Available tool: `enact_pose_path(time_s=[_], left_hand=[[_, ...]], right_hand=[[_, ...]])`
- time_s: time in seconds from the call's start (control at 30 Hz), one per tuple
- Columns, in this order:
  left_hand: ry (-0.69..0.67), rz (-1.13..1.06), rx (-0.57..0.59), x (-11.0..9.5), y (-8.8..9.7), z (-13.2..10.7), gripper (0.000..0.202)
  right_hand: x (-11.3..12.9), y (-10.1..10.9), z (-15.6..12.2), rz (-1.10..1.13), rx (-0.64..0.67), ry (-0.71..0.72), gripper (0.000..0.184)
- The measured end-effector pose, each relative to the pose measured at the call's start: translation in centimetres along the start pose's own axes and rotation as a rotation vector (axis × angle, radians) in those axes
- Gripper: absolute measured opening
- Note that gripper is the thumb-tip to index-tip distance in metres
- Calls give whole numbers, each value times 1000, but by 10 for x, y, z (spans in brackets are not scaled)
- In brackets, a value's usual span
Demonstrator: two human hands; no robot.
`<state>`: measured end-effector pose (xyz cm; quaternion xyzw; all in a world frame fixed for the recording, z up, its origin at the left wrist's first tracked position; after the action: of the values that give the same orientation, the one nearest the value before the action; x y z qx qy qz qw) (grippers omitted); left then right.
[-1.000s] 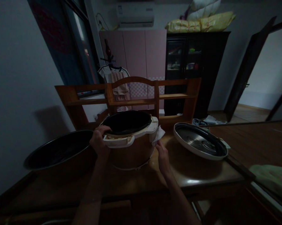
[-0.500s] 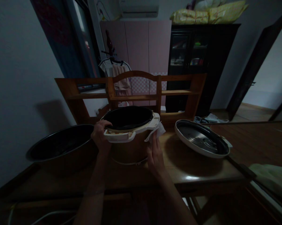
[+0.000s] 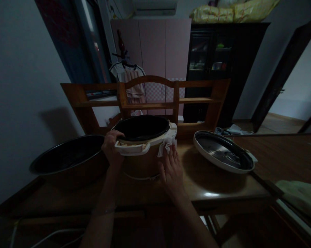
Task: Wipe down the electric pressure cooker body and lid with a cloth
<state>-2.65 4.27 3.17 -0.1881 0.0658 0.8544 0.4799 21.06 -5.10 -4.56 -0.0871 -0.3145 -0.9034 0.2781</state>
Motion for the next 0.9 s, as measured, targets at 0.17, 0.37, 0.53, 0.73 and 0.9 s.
enact_pose_path(time_s=[0.17,0.37,0.53,0.73,0.9], left_hand=[[19,42,30,1,-1,0,48],[23,35,11,-1,-1,0,48],[53,17,4,2,-2,0,49],[57,26,4,3,-2,0,50],[68,16,11,1,-2,0,49]], right_hand=[[-5,-6,-12,44,30,-35,67],[-15,-20,-35,127,85,-109,64],[-35,-24,-49,327,147,-305,57],[-29,5,-49,433,39,-347,53],[14,26,-19,289,4,-4,59]])
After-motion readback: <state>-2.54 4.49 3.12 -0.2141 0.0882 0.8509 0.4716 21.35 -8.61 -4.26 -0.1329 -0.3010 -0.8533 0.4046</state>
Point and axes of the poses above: each hand's wrist, its own z-axis towards the middle knuckle, its own y-axis out of the back of the hand, x = y × z, the point moved 8 cm from there along z, towards the middle knuckle, and after that the axes turned 2 degrees about z, right-handed, at the moved point
